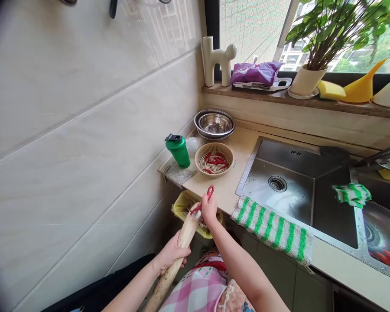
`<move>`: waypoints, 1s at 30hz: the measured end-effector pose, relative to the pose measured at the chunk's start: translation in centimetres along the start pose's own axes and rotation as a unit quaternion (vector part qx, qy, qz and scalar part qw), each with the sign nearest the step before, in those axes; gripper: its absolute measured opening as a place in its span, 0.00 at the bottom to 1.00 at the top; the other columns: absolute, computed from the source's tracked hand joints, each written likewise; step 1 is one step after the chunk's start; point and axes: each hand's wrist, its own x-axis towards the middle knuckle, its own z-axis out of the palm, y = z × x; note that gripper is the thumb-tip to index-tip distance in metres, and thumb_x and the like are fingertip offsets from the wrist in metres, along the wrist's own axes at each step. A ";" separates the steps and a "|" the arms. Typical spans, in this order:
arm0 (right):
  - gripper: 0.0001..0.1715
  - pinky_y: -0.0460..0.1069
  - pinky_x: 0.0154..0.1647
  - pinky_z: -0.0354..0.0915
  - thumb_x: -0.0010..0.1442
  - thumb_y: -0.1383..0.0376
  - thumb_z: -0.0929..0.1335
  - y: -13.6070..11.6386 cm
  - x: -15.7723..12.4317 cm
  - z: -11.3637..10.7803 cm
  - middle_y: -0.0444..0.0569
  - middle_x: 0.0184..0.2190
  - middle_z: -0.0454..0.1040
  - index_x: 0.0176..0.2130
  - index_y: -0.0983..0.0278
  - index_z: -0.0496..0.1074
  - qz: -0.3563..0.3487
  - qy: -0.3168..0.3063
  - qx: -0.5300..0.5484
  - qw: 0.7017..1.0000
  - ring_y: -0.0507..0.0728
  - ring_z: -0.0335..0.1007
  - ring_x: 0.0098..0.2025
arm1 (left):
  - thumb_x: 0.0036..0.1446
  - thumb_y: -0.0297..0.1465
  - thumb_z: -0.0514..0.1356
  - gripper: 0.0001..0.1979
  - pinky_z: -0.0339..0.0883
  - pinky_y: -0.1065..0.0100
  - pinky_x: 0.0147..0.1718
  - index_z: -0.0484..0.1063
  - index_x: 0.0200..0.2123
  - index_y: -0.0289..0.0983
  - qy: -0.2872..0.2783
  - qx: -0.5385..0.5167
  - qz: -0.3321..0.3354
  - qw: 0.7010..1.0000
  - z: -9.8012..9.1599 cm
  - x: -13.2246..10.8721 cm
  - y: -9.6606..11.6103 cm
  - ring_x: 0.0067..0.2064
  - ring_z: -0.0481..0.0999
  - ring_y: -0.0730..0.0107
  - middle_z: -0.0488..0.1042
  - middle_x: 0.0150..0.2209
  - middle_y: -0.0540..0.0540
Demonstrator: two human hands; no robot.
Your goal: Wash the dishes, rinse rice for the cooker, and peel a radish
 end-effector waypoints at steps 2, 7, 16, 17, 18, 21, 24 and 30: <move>0.15 0.49 0.15 0.60 0.55 0.50 0.64 0.0 0.7 0.0 0.39 0.14 0.69 0.31 0.58 0.60 0.034 0.010 -0.011 0.999 0.56 0.65 0.13 | 0.45 0.27 0.67 0.31 0.59 0.73 0.15 0.62 0.52 0.46 -0.014 -0.012 0.011 1.000 -0.5 -0.9 -0.8 0.18 0.68 0.75 0.71 0.28 0.50; 0.14 0.48 0.18 0.61 0.55 0.52 0.64 -0.1 1.8 -0.4 0.39 0.12 0.68 0.29 0.58 0.59 0.013 0.035 -0.062 0.997 0.55 0.66 0.14 | 0.43 0.26 0.68 0.32 0.63 0.72 0.21 0.64 0.53 0.42 -0.045 0.029 0.077 0.996 -0.4 -3.3 -0.9 0.24 0.69 0.73 0.71 0.27 0.51; 0.16 0.50 0.23 0.64 0.55 0.50 0.65 -0.2 1.3 -1.0 0.41 0.19 0.72 0.34 0.59 0.62 -0.107 0.015 -0.075 0.991 0.56 0.68 0.20 | 0.42 0.34 0.70 0.27 0.65 0.72 0.18 0.60 0.43 0.40 0.050 -0.111 -0.017 0.992 -1.3 -1.7 -0.1 0.22 0.71 0.75 0.70 0.30 0.52; 0.16 0.51 0.25 0.65 0.55 0.50 0.66 -0.1 1.2 -1.2 0.42 0.22 0.73 0.36 0.59 0.63 -0.111 -0.007 -0.079 0.991 0.57 0.69 0.23 | 0.41 0.34 0.71 0.27 0.66 0.72 0.19 0.60 0.41 0.39 0.047 -0.131 -0.017 0.990 -1.5 -1.4 -0.1 0.23 0.71 0.75 0.71 0.30 0.51; 0.17 0.51 0.26 0.66 0.55 0.51 0.66 0.1 1.0 -1.4 0.44 0.24 0.75 0.38 0.59 0.64 -0.111 -0.026 -0.084 0.990 0.58 0.70 0.25 | 0.40 0.33 0.71 0.26 0.67 0.72 0.19 0.61 0.40 0.39 0.041 -0.149 -0.017 0.988 -1.6 -1.2 -0.1 0.23 0.72 0.74 0.71 0.31 0.51; 0.16 0.52 0.30 0.66 0.53 0.52 0.68 0.6 0.2 -2.1 0.45 0.26 0.76 0.38 0.60 0.67 -0.111 -0.080 -0.112 0.984 0.58 0.71 0.28 | 0.39 0.31 0.71 0.24 0.68 0.71 0.21 0.64 0.38 0.36 0.013 -0.182 -0.001 0.983 -1.9 -0.8 0.2 0.25 0.73 0.73 0.72 0.33 0.48; 0.16 0.51 0.28 0.66 0.53 0.52 0.68 0.3 -0.7 -2.3 0.44 0.25 0.75 0.36 0.60 0.66 -0.108 -0.114 -0.115 0.981 0.57 0.70 0.25 | 0.41 0.29 0.70 0.21 0.69 0.70 0.24 0.66 0.38 0.35 -0.016 -0.196 0.020 0.980 -1.9 -0.6 0.9 0.28 0.74 0.72 0.73 0.34 0.46; 0.21 0.51 0.21 0.65 0.57 0.44 0.63 -1.7 -2.6 -0.7 0.40 0.19 0.72 0.34 0.57 0.58 -0.005 -0.082 0.047 0.996 0.56 0.67 0.18 | 0.41 0.28 0.69 0.25 0.69 0.69 0.26 0.65 0.44 0.36 -0.015 -0.177 0.022 0.984 -0.9 0.3 2.6 0.29 0.74 0.71 0.72 0.35 0.46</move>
